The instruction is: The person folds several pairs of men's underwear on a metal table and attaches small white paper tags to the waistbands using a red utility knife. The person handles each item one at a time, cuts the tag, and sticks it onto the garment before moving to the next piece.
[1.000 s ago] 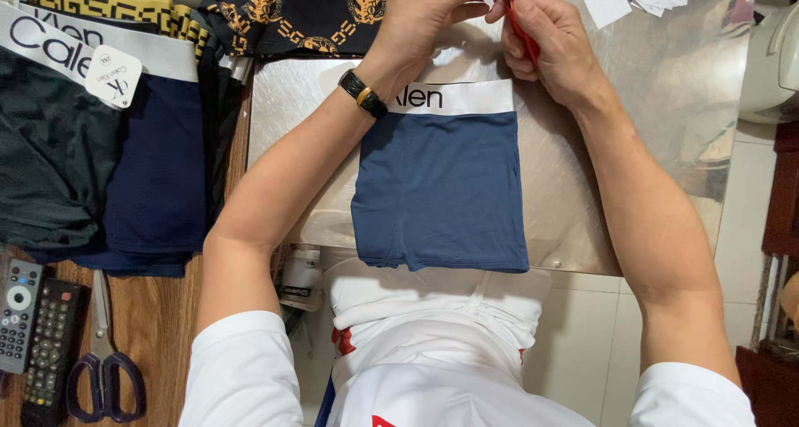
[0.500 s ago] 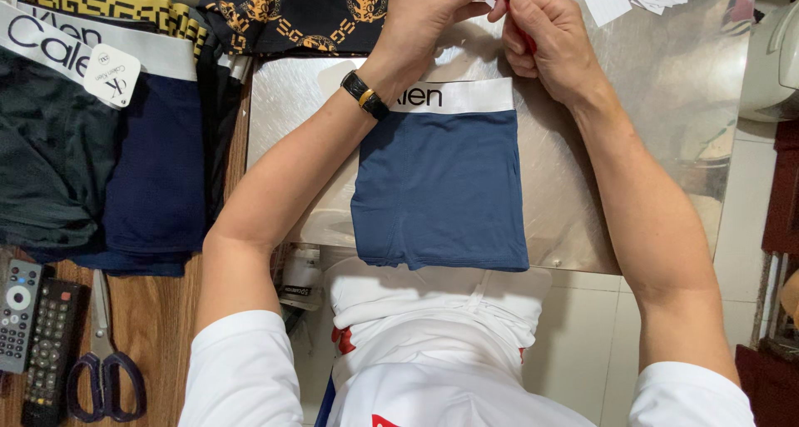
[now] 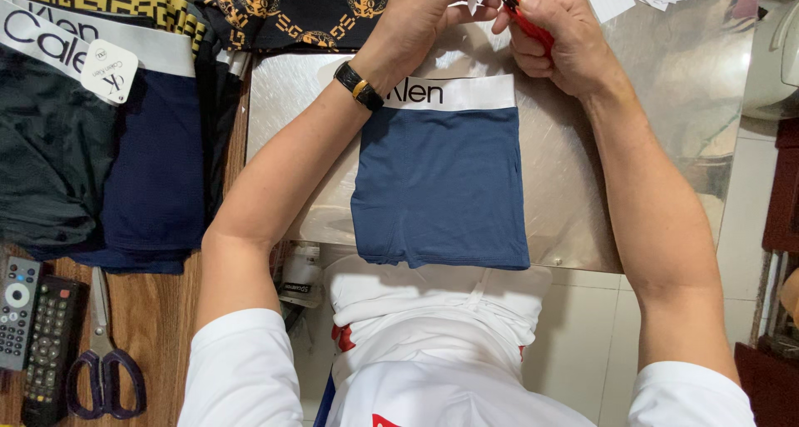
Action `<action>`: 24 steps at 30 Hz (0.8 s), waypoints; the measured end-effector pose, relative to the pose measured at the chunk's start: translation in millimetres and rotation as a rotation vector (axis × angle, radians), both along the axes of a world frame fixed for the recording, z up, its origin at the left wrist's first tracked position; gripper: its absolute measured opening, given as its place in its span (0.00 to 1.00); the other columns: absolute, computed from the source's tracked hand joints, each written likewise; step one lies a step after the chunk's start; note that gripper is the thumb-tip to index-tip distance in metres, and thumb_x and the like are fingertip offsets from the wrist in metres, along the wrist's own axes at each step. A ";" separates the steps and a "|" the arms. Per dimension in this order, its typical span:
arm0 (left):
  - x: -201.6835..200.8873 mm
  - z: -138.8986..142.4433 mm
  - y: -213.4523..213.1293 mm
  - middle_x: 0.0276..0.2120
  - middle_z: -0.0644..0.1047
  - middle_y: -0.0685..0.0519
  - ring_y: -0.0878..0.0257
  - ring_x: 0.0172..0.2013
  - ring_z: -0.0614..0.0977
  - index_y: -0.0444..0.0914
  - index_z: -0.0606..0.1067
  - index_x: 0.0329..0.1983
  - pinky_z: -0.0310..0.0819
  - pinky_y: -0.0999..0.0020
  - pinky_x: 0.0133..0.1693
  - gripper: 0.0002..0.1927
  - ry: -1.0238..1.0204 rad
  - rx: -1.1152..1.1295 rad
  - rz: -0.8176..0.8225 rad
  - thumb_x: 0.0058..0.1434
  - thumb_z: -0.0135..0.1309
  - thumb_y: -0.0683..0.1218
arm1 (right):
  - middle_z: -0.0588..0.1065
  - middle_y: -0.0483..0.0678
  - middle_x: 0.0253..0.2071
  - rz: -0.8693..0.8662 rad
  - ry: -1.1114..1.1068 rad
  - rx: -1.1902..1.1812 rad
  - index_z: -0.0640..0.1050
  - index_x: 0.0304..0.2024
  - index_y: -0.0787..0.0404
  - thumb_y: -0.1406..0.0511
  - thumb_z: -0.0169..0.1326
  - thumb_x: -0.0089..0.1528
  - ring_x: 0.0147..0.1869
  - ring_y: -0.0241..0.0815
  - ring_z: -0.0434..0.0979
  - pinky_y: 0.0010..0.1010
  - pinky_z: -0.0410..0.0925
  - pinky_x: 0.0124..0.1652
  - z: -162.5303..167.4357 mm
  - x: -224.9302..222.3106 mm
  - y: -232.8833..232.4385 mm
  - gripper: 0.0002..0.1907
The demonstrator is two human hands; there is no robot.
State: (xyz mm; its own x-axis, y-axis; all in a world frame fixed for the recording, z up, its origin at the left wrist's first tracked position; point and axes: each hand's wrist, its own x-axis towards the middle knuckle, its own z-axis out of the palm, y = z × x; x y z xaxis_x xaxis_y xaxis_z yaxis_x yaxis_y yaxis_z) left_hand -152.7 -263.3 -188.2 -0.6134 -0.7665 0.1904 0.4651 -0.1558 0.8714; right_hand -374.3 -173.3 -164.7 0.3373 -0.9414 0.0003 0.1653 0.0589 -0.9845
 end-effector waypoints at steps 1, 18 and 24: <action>0.2 0.5 0.1 0.34 0.79 0.51 0.60 0.39 0.86 0.34 0.76 0.36 0.87 0.61 0.48 0.07 -0.005 -0.016 -0.003 0.71 0.54 0.42 | 0.59 0.39 0.22 0.000 -0.014 0.014 0.77 0.44 0.65 0.55 0.47 0.76 0.22 0.29 0.52 0.24 0.49 0.22 -0.1 -0.7 0.1 0.19; 0.2 -0.9 2.2 0.31 0.80 0.50 0.57 0.39 0.89 0.33 0.75 0.32 0.88 0.62 0.46 0.08 -0.107 0.030 0.018 0.68 0.55 0.41 | 0.58 0.38 0.21 -0.017 -0.016 0.056 0.77 0.42 0.66 0.58 0.46 0.77 0.21 0.28 0.50 0.23 0.47 0.21 -0.8 0.6 -0.1 0.18; -1.0 -0.3 1.8 0.31 0.80 0.49 0.57 0.38 0.89 0.33 0.76 0.33 0.89 0.61 0.47 0.08 -0.100 0.005 0.017 0.69 0.55 0.41 | 0.58 0.38 0.20 -0.028 0.054 -0.022 0.77 0.41 0.65 0.58 0.45 0.77 0.20 0.28 0.51 0.23 0.48 0.20 1.7 3.0 -1.0 0.18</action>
